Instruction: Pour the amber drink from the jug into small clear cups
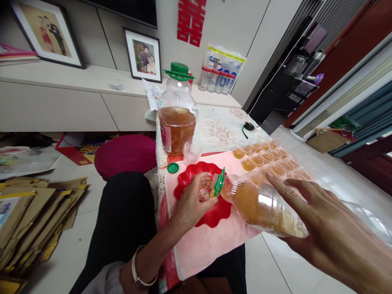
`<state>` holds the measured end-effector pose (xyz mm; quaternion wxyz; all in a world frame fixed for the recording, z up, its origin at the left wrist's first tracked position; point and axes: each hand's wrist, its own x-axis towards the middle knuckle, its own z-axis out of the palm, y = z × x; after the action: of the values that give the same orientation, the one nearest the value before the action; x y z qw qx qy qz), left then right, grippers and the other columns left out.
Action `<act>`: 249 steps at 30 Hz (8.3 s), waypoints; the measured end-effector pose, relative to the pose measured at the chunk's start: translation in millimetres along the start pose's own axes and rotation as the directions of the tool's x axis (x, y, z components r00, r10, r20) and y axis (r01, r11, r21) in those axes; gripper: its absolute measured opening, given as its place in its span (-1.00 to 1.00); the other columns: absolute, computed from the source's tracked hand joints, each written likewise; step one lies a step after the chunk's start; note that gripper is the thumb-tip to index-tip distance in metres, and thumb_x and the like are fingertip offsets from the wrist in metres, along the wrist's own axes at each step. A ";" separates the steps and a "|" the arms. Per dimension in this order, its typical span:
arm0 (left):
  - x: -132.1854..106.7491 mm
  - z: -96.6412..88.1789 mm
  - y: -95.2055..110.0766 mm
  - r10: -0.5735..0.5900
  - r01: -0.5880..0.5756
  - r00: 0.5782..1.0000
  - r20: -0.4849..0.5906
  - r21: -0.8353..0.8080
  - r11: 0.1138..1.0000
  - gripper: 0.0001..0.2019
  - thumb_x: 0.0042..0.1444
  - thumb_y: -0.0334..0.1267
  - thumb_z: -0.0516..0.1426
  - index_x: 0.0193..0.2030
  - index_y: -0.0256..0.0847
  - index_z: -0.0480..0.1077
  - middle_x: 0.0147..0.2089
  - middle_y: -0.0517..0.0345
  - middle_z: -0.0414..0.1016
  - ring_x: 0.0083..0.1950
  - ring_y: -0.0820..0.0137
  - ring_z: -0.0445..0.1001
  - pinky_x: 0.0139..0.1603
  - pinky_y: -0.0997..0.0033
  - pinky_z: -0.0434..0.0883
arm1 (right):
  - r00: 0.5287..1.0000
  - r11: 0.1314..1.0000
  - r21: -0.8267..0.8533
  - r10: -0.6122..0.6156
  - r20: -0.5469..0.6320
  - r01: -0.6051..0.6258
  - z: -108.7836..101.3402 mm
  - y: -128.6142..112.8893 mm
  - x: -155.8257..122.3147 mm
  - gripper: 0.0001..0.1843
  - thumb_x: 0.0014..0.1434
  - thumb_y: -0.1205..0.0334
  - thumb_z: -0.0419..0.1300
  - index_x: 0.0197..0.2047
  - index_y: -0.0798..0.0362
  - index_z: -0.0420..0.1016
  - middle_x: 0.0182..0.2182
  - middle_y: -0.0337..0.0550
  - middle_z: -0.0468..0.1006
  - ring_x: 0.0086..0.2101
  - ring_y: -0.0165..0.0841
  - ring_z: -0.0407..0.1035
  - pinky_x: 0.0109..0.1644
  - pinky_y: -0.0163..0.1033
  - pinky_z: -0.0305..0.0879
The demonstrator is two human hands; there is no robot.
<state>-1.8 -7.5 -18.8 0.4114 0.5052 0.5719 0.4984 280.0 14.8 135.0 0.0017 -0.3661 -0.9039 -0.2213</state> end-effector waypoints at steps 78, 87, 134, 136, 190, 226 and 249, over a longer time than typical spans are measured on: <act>0.3 1.0 -2.3 0.021 -0.021 1.000 -0.019 -0.001 1.000 -0.34 0.04 -0.37 0.36 0.28 -0.12 0.28 0.32 -0.12 0.52 0.42 0.03 0.45 0.40 -0.20 0.45 | 0.999 0.998 -0.058 -0.018 0.027 0.020 1.4 5.2 -0.6 -0.08 0.25 -0.20 0.16 0.58 -0.15 0.03 0.26 0.11 0.49 0.06 0.06 0.55 0.00 0.19 0.62; -0.5 1.4 -1.9 0.024 -0.024 0.999 -0.022 0.002 1.000 -0.33 0.04 -0.39 0.36 0.29 -0.14 0.27 0.32 -0.12 0.52 0.41 0.05 0.46 0.40 -0.19 0.44 | 1.000 0.999 -0.042 -0.005 0.016 0.006 -0.9 3.6 1.1 -0.09 0.27 -0.24 0.14 0.58 -0.15 0.04 0.23 0.14 0.51 0.02 0.07 0.58 -0.06 0.21 0.64; 0.2 2.3 -5.2 0.048 -0.047 0.999 -0.027 0.009 0.999 -0.34 0.03 -0.39 0.36 0.28 -0.18 0.28 0.31 -0.15 0.53 0.40 0.04 0.47 0.40 -0.21 0.43 | 0.999 1.000 -0.024 0.007 0.038 -0.007 1.0 6.2 0.6 -0.05 0.25 -0.29 0.16 0.59 -0.18 0.01 0.27 0.10 0.48 0.05 0.06 0.55 -0.01 0.22 0.62; 0.1 2.1 -4.8 0.047 -0.047 0.999 -0.026 0.011 0.999 -0.35 0.03 -0.39 0.36 0.27 -0.17 0.29 0.30 -0.14 0.53 0.40 0.04 0.47 0.40 -0.22 0.44 | 0.999 0.999 -0.030 0.012 0.033 -0.011 0.6 6.4 1.0 -0.06 0.25 -0.28 0.15 0.59 -0.18 0.01 0.25 0.11 0.49 0.03 0.06 0.56 -0.02 0.23 0.62; -0.9 2.0 -3.8 0.017 -0.016 1.000 -0.022 0.020 1.000 -0.29 0.02 -0.39 0.38 0.31 -0.19 0.27 0.33 -0.15 0.51 0.42 0.03 0.44 0.43 -0.22 0.40 | 0.998 0.999 -0.011 0.038 0.040 -0.038 -1.6 5.8 2.9 -0.07 0.23 -0.22 0.15 0.58 -0.21 0.02 0.27 0.06 0.47 0.04 0.04 0.54 0.01 0.22 0.61; -1.0 3.0 -3.3 0.029 -0.029 0.999 -0.026 -0.003 1.000 -0.32 0.03 -0.38 0.37 0.30 -0.16 0.28 0.31 -0.14 0.52 0.41 0.03 0.46 0.42 -0.24 0.41 | 0.997 1.000 -0.013 0.025 0.074 -0.024 0.5 8.7 0.5 -0.05 0.24 -0.22 0.17 0.59 -0.21 -0.01 0.31 0.05 0.44 0.09 0.05 0.52 0.05 0.21 0.59; -2.3 2.5 -4.4 0.027 -0.027 0.999 -0.032 0.005 1.000 -0.33 0.03 -0.38 0.37 0.29 -0.12 0.28 0.31 -0.09 0.53 0.40 0.04 0.46 0.41 -0.23 0.41 | 0.999 0.999 -0.049 0.005 0.046 -0.003 -0.4 5.7 1.4 -0.07 0.25 -0.20 0.14 0.59 -0.17 0.00 0.28 0.08 0.46 0.06 0.06 0.54 0.01 0.22 0.61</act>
<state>0.2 -9.4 -23.6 0.3944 0.5058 0.5727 0.5105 282.7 19.1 137.8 -0.0276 -0.3728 -0.8973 -0.2349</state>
